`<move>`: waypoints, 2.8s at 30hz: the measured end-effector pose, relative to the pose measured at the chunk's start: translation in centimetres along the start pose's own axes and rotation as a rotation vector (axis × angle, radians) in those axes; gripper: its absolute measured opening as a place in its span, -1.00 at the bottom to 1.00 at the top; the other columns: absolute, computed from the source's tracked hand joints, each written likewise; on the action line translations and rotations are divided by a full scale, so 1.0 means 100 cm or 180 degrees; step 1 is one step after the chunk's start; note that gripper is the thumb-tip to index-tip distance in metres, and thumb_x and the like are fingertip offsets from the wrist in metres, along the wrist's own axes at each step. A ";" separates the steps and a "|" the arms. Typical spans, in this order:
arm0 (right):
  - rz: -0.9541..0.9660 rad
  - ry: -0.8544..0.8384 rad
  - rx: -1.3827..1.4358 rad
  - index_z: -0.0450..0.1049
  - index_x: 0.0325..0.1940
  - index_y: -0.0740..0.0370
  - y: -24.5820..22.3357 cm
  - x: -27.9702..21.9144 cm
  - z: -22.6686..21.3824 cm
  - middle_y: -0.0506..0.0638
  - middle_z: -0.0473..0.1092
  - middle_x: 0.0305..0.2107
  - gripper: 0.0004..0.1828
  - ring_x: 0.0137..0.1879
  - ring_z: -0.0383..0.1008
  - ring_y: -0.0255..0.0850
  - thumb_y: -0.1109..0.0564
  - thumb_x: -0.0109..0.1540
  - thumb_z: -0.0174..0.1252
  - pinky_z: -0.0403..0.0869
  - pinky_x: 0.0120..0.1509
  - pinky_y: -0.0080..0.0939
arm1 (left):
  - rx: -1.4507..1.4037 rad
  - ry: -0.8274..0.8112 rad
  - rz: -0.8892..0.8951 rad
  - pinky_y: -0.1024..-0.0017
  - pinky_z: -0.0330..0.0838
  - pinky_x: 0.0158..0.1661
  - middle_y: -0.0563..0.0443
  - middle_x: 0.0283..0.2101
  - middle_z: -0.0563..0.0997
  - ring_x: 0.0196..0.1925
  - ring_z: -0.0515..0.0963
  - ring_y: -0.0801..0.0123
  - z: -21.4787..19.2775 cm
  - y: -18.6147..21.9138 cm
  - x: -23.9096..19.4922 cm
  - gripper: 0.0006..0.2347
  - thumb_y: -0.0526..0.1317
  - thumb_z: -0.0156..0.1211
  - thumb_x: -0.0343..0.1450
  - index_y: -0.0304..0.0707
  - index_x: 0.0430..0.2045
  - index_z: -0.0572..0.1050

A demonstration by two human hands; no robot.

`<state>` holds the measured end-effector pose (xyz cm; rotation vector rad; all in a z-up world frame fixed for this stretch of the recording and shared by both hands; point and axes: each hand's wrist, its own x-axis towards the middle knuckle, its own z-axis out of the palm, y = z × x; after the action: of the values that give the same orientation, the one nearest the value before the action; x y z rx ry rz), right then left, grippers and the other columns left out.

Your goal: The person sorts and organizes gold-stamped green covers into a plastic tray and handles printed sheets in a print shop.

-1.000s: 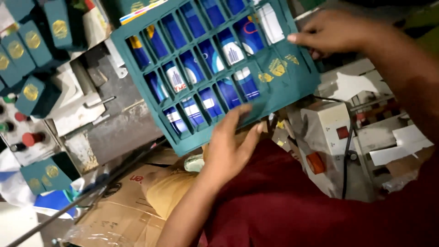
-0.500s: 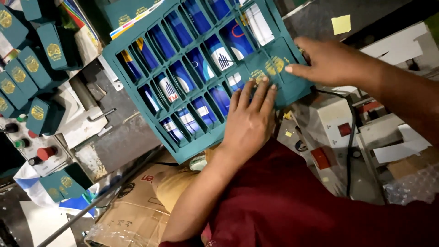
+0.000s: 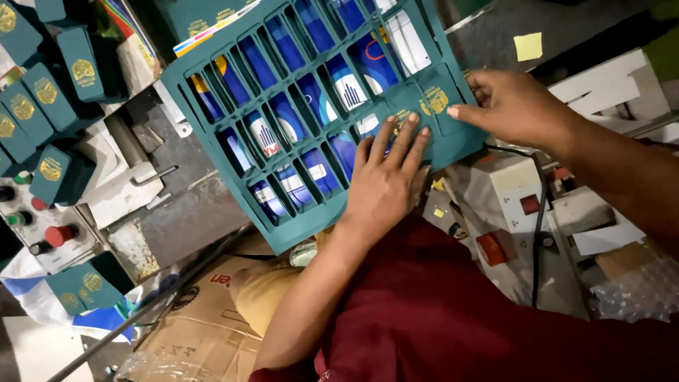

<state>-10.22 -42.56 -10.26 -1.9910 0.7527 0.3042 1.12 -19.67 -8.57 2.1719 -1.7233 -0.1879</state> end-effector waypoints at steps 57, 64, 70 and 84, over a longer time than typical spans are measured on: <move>-0.0391 -0.0382 0.2680 0.31 0.34 0.28 -0.032 -0.003 -0.004 0.03 0.49 0.02 -0.53 0.07 0.54 -0.26 0.26 0.32 0.11 0.56 0.13 -0.19 | -0.5296 0.1356 -0.2834 0.33 0.55 -0.25 -0.12 -0.19 0.63 -0.23 0.59 0.33 0.013 0.001 0.054 -0.71 -0.17 0.24 0.46 -0.51 -0.13 0.51; -0.0124 -0.0412 0.2467 0.35 0.32 0.23 -0.022 0.012 0.004 0.02 0.48 0.02 -0.51 0.10 0.52 -0.24 0.12 0.30 0.18 0.52 0.17 -0.18 | -0.4087 0.1566 -0.2765 0.40 0.46 -0.30 -0.08 -0.31 0.63 -0.33 0.52 0.42 0.046 -0.003 0.052 -0.77 -0.19 0.27 0.47 -0.49 -0.25 0.54; -0.0089 0.0254 0.1705 0.42 0.16 0.24 -0.036 0.010 0.023 -0.02 0.53 -0.13 -0.56 -0.06 0.55 -0.29 -0.01 0.29 0.27 0.56 0.01 -0.19 | -0.3932 0.1634 -0.3286 0.34 0.43 -0.36 -0.06 -0.40 0.57 -0.37 0.50 0.40 0.036 0.000 0.066 -0.67 -0.04 0.23 0.45 -0.47 -0.36 0.52; -0.1367 0.0694 0.2277 0.44 0.14 0.27 -0.013 0.021 0.052 -0.09 0.50 -0.07 -0.71 0.01 0.47 -0.39 0.00 0.48 0.18 0.51 0.16 -0.28 | -0.4326 0.1592 -0.3321 0.32 0.30 -0.54 0.00 -0.63 0.45 -0.57 0.39 0.43 0.060 -0.022 0.068 -0.43 0.12 0.04 0.55 -0.50 -0.70 0.45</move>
<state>-7.27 -38.49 -13.09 -1.4486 0.4521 -0.3970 2.86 -26.95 -14.15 1.5036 0.1032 -0.7155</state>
